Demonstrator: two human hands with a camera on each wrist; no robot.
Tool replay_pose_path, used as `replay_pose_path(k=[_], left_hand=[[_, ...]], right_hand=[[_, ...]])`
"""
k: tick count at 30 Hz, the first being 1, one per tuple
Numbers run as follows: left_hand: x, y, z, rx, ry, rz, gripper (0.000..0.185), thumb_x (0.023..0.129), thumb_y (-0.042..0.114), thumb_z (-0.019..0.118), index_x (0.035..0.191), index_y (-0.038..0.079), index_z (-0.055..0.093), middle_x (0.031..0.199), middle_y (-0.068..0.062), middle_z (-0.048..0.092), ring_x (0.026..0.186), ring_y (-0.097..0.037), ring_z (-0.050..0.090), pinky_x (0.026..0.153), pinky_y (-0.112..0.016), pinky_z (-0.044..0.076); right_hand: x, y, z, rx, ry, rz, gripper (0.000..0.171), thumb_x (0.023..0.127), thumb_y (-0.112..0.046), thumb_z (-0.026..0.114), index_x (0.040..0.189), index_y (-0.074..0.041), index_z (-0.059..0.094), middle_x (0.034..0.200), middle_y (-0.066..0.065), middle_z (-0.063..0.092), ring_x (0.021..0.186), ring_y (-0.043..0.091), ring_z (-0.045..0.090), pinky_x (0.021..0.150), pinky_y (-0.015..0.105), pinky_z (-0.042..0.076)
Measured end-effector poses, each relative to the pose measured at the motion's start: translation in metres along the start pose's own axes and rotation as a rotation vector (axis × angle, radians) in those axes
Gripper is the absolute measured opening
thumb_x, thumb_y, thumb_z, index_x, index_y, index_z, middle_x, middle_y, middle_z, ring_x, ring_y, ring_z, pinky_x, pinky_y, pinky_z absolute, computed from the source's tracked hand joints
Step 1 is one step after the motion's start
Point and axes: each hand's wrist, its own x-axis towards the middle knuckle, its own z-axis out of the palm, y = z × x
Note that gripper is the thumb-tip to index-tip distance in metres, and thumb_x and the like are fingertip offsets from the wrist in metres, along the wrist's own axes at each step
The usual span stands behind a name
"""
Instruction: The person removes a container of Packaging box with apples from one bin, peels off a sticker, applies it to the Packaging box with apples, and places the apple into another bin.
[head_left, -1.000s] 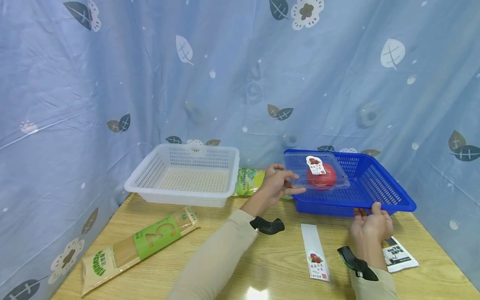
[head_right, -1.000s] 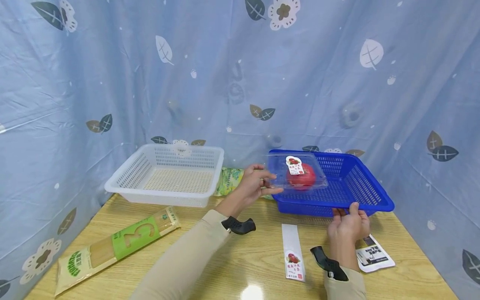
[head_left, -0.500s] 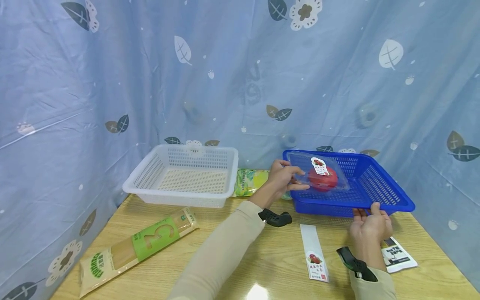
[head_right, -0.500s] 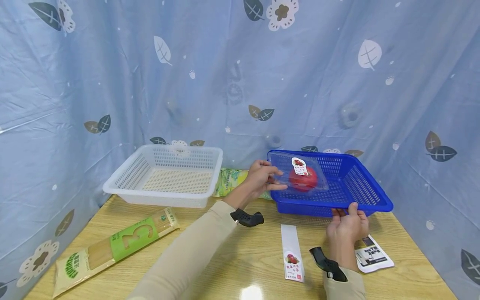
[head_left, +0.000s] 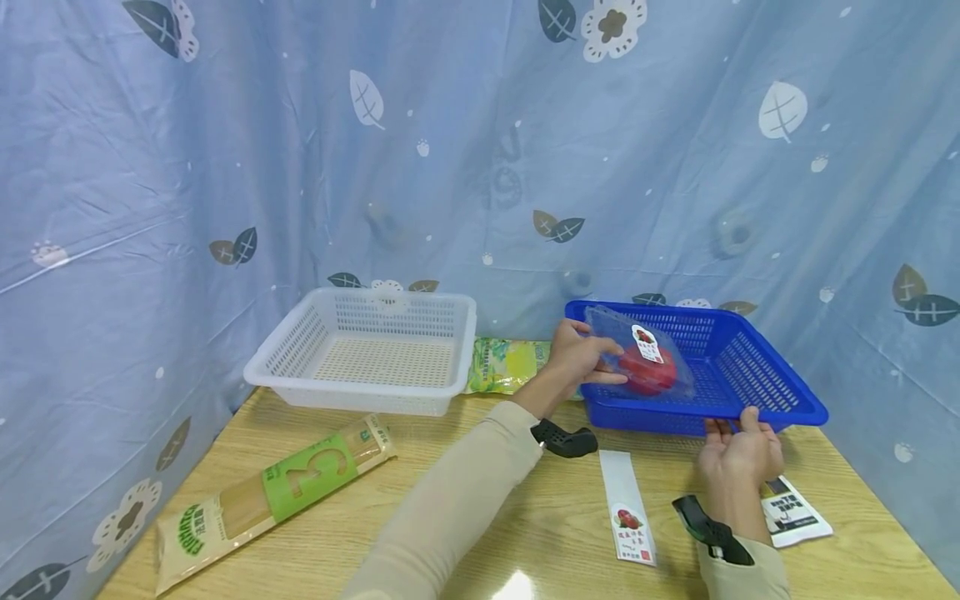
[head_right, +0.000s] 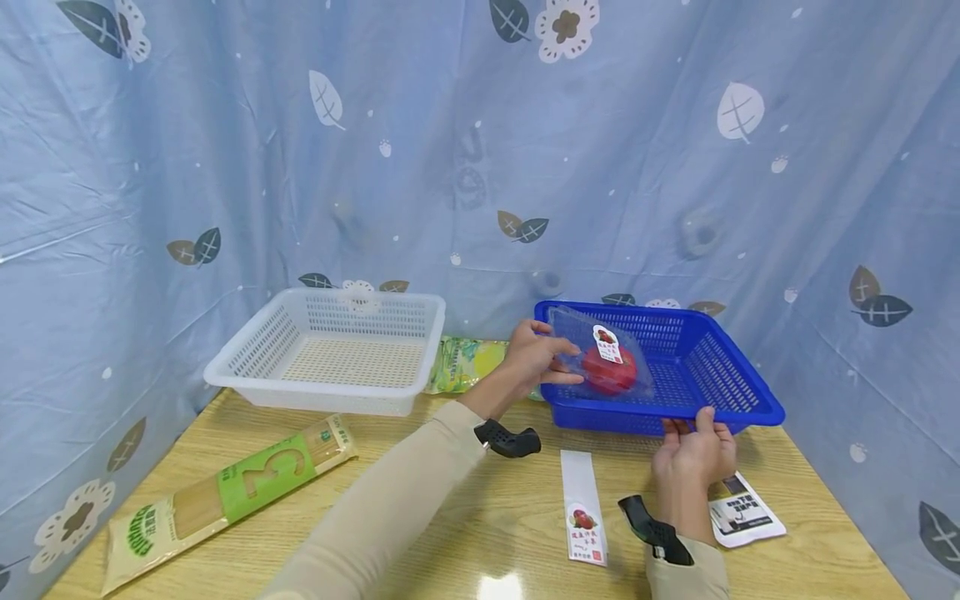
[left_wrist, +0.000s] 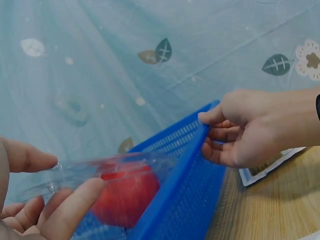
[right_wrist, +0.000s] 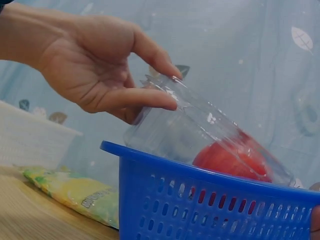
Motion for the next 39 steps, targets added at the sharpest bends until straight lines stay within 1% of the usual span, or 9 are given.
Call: replay_pose_path(k=[5,9,16,24,29,32,34,36,39], left_hand=[[-0.002,0.000,0.009,0.055,0.048,0.000,0.056,0.078,-0.011,0.075,0.122,0.009,0.046,0.081,-0.018,0.058,0.050,-0.026,0.052,0.058,-0.044,0.063],[-0.003,-0.002,0.014,0.087,0.068,0.002,0.056,0.077,-0.011,0.074,0.121,0.008,0.045,0.089,-0.018,0.061,0.051,-0.028,0.056,0.058,-0.045,0.063],[-0.002,-0.008,0.019,0.108,0.075,0.003,0.054,0.077,-0.013,0.073,0.118,0.009,0.045,0.087,-0.017,0.061,0.047,-0.026,0.054,0.056,-0.045,0.063],[0.003,-0.016,0.020,0.112,0.076,0.011,0.053,0.080,-0.012,0.072,0.120,0.010,0.045,0.087,-0.015,0.063,0.047,-0.025,0.051,0.058,-0.046,0.063],[0.004,-0.023,0.021,0.153,0.086,0.003,0.056,0.080,-0.012,0.071,0.126,0.007,0.045,0.091,-0.015,0.060,0.046,-0.023,0.048,0.060,-0.046,0.063],[0.004,-0.024,0.022,0.194,0.092,0.007,0.058,0.079,-0.012,0.070,0.128,0.005,0.045,0.086,-0.014,0.057,0.044,-0.021,0.046,0.058,-0.043,0.063],[0.004,-0.022,0.023,0.240,0.098,0.012,0.051,0.078,-0.012,0.072,0.121,0.002,0.049,0.076,-0.012,0.055,0.043,-0.019,0.047,0.055,-0.039,0.063],[0.004,-0.020,0.023,0.295,0.111,0.013,0.038,0.077,-0.010,0.075,0.109,0.000,0.055,0.065,-0.009,0.053,0.043,-0.019,0.050,0.052,-0.036,0.062],[0.006,-0.016,0.024,0.382,0.126,0.011,0.025,0.077,-0.006,0.080,0.088,0.002,0.059,0.059,-0.008,0.054,0.044,-0.019,0.056,0.050,-0.033,0.061]], right_hand=[[0.000,0.001,-0.001,0.004,0.000,-0.007,0.022,0.097,-0.018,0.066,0.102,-0.011,0.045,0.093,0.005,0.052,0.068,0.021,0.049,0.058,0.033,0.050],[0.000,0.001,-0.001,0.013,-0.006,-0.011,0.021,0.097,-0.018,0.065,0.101,-0.010,0.047,0.091,0.006,0.053,0.068,0.021,0.050,0.058,0.033,0.050],[-0.001,0.000,-0.002,0.011,-0.015,-0.011,0.018,0.097,-0.019,0.066,0.101,-0.008,0.052,0.091,0.007,0.057,0.069,0.021,0.052,0.058,0.033,0.050],[0.000,-0.001,-0.001,-0.004,-0.021,-0.001,0.020,0.098,-0.018,0.063,0.108,-0.012,0.047,0.096,0.005,0.052,0.072,0.020,0.050,0.061,0.033,0.051],[0.000,-0.001,-0.002,-0.003,-0.011,0.002,0.021,0.098,-0.019,0.064,0.108,-0.013,0.047,0.097,0.004,0.050,0.074,0.020,0.049,0.064,0.033,0.052],[0.000,-0.001,-0.003,0.002,-0.005,0.002,0.021,0.097,-0.019,0.065,0.107,-0.012,0.048,0.097,0.005,0.052,0.075,0.020,0.050,0.064,0.033,0.052],[0.000,-0.001,-0.002,-0.003,-0.008,0.001,0.021,0.097,-0.019,0.065,0.107,-0.012,0.048,0.097,0.004,0.052,0.075,0.020,0.050,0.064,0.033,0.051],[0.000,-0.001,-0.002,-0.005,-0.010,0.000,0.021,0.097,-0.019,0.065,0.106,-0.011,0.048,0.097,0.005,0.053,0.075,0.020,0.051,0.064,0.033,0.052],[-0.001,-0.001,-0.002,-0.014,-0.017,-0.003,0.019,0.097,-0.019,0.065,0.105,-0.010,0.050,0.096,0.005,0.054,0.074,0.021,0.051,0.063,0.033,0.051]])
